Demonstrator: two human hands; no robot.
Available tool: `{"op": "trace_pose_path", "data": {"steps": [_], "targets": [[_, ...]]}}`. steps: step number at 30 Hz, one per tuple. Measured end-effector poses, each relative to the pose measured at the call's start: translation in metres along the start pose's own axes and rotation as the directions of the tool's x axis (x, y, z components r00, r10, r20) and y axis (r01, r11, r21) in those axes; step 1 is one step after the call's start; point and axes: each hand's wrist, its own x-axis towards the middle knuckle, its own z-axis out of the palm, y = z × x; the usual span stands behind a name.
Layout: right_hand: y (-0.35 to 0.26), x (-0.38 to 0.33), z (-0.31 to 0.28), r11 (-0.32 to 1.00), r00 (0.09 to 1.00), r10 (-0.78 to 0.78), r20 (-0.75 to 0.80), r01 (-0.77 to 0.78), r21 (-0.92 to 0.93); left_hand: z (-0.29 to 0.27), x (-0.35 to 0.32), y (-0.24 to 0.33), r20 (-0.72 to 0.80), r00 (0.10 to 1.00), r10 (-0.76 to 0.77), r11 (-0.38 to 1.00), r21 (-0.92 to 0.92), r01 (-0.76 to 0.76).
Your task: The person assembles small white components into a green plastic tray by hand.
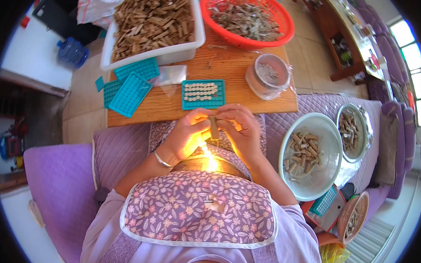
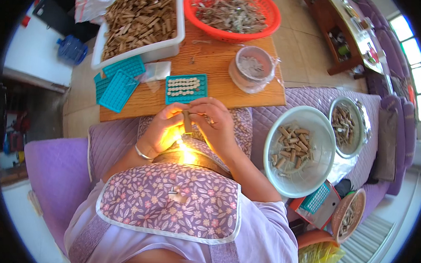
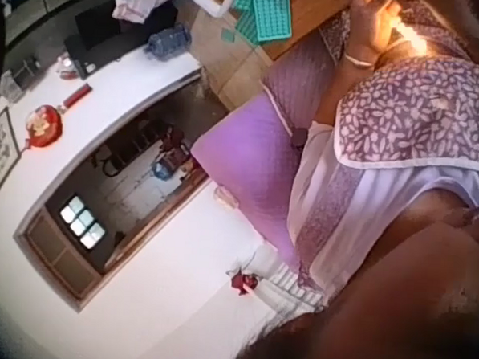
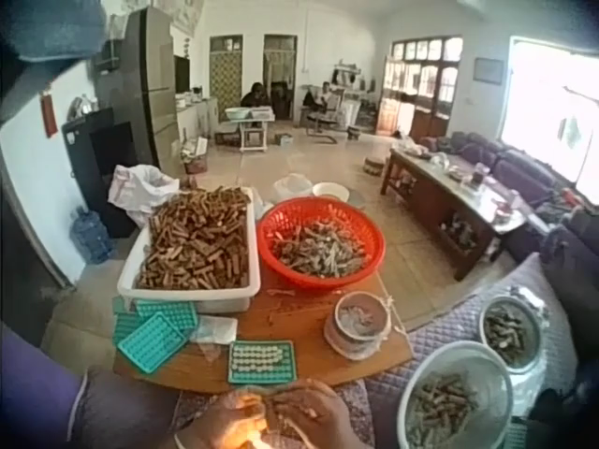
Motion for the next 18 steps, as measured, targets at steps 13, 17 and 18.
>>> {"op": "trace_pose_path", "data": {"steps": [13, 17, 18], "targets": [[-0.002, -0.004, -0.018, 0.997, 0.994, -0.082, 0.074, 0.082, 0.003, 0.001, -0.006, -0.002, -0.008, 0.999, -0.035, 0.997, 0.075, 0.035], [0.003, -0.006, -0.019, 0.992, 0.988, -0.086, 0.125, 0.073, 0.107, 0.000, -0.006, -0.006, -0.005, 1.000, 0.006, 0.994, 0.107, -0.005], [0.001, -0.006, -0.019, 0.994, 0.986, -0.075, 0.146, 0.062, 0.094, 0.000, -0.010, -0.002, -0.032, 0.999, -0.031, 0.994, 0.100, 0.034]]}}
